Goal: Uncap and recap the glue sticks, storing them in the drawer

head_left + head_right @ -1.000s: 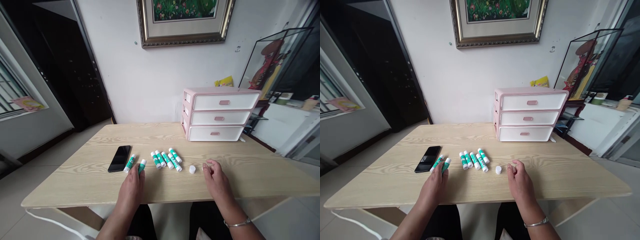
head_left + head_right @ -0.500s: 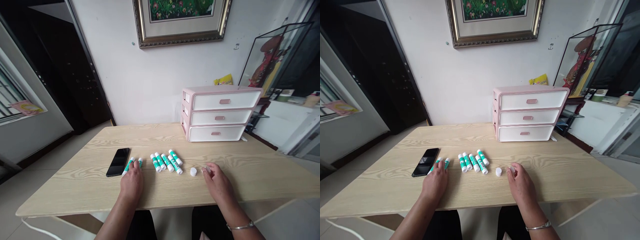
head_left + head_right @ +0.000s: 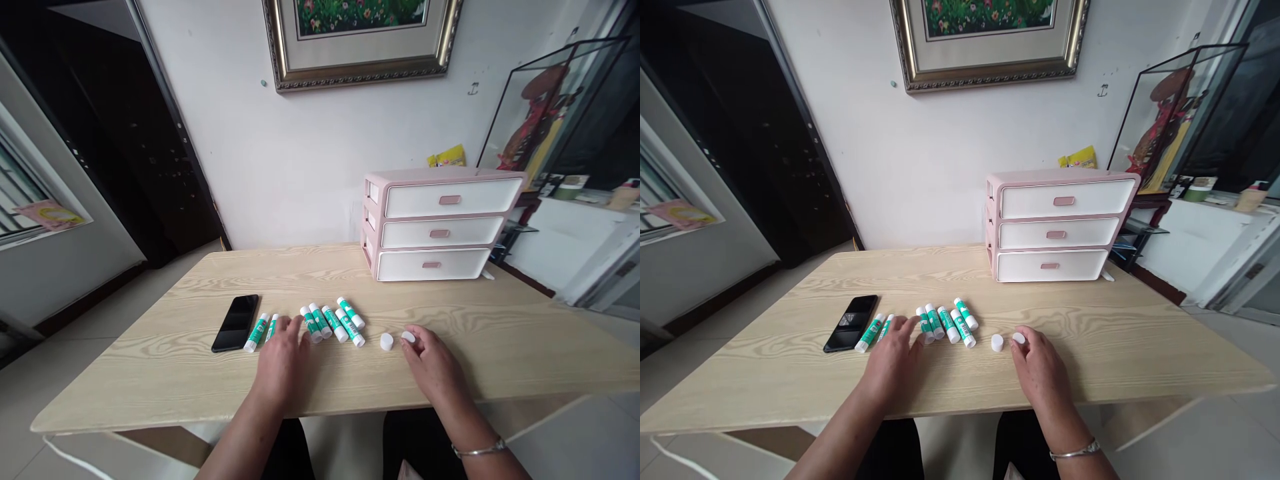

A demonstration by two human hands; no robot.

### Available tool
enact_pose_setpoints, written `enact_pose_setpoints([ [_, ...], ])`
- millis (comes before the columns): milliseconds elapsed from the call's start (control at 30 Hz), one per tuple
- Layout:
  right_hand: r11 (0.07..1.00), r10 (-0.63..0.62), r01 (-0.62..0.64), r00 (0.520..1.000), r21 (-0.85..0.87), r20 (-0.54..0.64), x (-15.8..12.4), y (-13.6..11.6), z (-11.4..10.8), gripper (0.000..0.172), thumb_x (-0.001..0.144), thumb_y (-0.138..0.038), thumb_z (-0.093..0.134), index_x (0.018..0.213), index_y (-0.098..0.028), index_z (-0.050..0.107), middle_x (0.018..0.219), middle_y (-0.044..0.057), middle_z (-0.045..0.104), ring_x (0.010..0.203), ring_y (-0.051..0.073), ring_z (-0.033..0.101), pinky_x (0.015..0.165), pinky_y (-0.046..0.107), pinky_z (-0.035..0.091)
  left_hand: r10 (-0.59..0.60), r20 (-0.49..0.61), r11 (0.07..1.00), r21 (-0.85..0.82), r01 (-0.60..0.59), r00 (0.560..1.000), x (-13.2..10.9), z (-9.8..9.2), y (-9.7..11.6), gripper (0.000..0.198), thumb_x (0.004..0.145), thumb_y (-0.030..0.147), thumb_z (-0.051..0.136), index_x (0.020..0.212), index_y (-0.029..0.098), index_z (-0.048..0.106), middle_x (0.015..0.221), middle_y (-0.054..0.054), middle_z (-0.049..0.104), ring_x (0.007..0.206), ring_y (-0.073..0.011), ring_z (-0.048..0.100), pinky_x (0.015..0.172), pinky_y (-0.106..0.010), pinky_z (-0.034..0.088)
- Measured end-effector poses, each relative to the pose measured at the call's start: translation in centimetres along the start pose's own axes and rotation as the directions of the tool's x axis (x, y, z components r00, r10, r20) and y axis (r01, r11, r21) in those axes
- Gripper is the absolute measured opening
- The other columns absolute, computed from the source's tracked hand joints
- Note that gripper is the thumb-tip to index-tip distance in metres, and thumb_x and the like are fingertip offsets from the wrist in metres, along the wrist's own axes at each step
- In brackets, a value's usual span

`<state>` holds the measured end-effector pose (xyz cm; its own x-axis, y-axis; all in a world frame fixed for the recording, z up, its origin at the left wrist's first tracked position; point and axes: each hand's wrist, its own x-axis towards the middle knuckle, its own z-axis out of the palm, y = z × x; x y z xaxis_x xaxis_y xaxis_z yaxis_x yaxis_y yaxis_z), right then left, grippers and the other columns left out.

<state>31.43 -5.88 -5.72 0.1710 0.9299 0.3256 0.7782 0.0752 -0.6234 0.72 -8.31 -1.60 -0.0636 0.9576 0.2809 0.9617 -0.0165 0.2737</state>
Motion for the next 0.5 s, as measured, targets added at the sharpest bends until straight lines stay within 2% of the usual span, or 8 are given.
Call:
enact_pose_setpoints([
  [100,1.0,-0.017,0.017,1.0,-0.002,-0.004,-0.1,0.0,0.1,0.035,0.092,-0.041,0.049,0.114,-0.022,0.067,0.106,0.01,0.072,0.093,0.025,0.067,0.084,0.037,0.05,0.033,0.103,0.999,-0.039,-0.029,0.994,0.5,0.0,1.6,0.035,0.103,0.039,0.045,0.133,0.027,0.058,0.13,-0.011,0.059,0.099,-0.0215,0.068,0.076,-0.029,0.05],
  [167,1.0,-0.028,0.028,1.0,-0.006,-0.002,-0.1,0.1,0.2,0.033,0.092,-0.041,0.049,0.113,-0.022,0.067,0.106,0.009,0.072,0.094,0.025,0.067,0.084,0.037,0.05,0.025,0.13,1.0,-0.019,-0.023,0.991,0.8,-0.1,2.3,0.035,0.103,0.041,0.044,0.131,0.027,0.059,0.129,-0.011,0.06,0.097,-0.0218,0.068,0.077,-0.03,0.05],
  [333,0.999,-0.044,0.044,0.999,-0.023,-0.01,0.0,0.6,0.4,0.032,0.092,-0.039,0.05,0.114,-0.022,0.067,0.109,0.009,0.071,0.095,0.024,0.066,0.085,0.037,0.05,-0.021,0.129,1.0,0.025,0.018,0.991,1.0,-0.6,2.4,0.03,0.102,0.039,0.044,0.118,0.021,0.063,0.12,-0.012,0.062,0.096,-0.0226,0.068,0.076,-0.03,0.049],
  [500,0.998,-0.056,0.056,0.998,-0.008,-0.017,0.0,0.3,0.3,0.034,0.092,-0.036,0.05,0.116,-0.022,0.069,0.109,0.009,0.071,0.093,0.024,0.067,0.084,0.036,0.052,-0.116,0.12,0.991,0.075,0.108,0.986,0.7,-0.7,2.1,0.027,0.098,0.023,0.046,0.12,0.017,0.059,0.117,-0.014,0.067,0.098,-0.0255,0.069,0.075,-0.032,0.049],
])
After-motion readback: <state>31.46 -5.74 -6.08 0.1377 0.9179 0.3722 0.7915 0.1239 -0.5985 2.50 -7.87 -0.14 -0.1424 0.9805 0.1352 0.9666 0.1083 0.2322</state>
